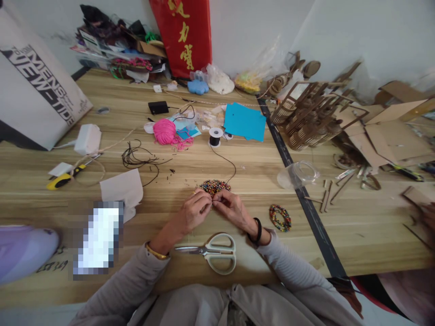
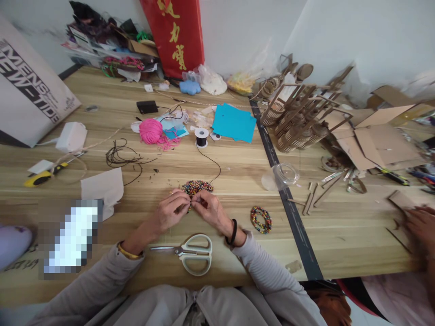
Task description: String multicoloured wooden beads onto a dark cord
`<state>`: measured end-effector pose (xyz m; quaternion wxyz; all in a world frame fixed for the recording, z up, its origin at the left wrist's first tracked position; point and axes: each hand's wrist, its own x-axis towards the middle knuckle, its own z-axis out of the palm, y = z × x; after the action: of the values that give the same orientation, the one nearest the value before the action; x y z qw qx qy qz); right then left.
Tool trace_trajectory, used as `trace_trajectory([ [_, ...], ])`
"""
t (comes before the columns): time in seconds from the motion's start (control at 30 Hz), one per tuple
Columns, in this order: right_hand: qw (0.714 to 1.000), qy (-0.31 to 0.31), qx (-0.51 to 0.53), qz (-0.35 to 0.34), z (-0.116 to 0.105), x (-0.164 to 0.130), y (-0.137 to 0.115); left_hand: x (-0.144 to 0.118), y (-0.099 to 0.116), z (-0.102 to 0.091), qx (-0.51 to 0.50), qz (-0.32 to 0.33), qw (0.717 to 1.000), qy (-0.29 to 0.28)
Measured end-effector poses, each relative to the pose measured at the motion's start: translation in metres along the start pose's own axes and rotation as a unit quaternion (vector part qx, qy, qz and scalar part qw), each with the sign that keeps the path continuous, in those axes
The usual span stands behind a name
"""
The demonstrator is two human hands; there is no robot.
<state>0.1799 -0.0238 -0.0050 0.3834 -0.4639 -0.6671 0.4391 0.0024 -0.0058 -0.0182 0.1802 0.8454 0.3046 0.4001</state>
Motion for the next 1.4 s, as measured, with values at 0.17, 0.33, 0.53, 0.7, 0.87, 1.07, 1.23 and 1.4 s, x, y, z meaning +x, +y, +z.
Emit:
trace_trajectory([
  [0.17, 0.987, 0.018, -0.103, -0.126, 0.001, -0.002, 0.006, 0.005, 0.001, -0.001, -0.054, -0.043, 0.997, 0.018],
  [0.33, 0.976, 0.001, -0.141, -0.169, -0.001, -0.002, 0.006, 0.007, 0.002, -0.003, -0.069, -0.048, 0.996, 0.021],
  [0.53, 0.974, -0.004, -0.158, -0.159, -0.003, -0.003, 0.004, 0.008, 0.003, -0.004, -0.083, -0.050, 0.995, 0.003],
  [0.7, 0.975, -0.022, -0.169, -0.144, -0.004, -0.002, 0.004, 0.007, 0.000, -0.004, -0.099, -0.072, 0.992, -0.018],
  [0.87, 0.990, -0.033, -0.091, -0.102, -0.008, 0.000, 0.003, 0.005, -0.005, -0.005, -0.087, -0.074, 0.993, -0.029],
  [1.07, 0.998, -0.056, 0.035, 0.014, -0.010, 0.003, 0.003, 0.006, -0.003, -0.006, -0.063, -0.074, 0.995, 0.008],
  [1.23, 0.992, -0.064, 0.097, 0.059, -0.008, 0.003, 0.004, 0.008, 0.002, -0.005, -0.047, -0.044, 0.997, 0.035],
  [1.4, 0.989, -0.064, 0.115, 0.065, -0.007, 0.002, 0.004, 0.005, 0.001, -0.002, -0.035, -0.034, 0.998, 0.028],
])
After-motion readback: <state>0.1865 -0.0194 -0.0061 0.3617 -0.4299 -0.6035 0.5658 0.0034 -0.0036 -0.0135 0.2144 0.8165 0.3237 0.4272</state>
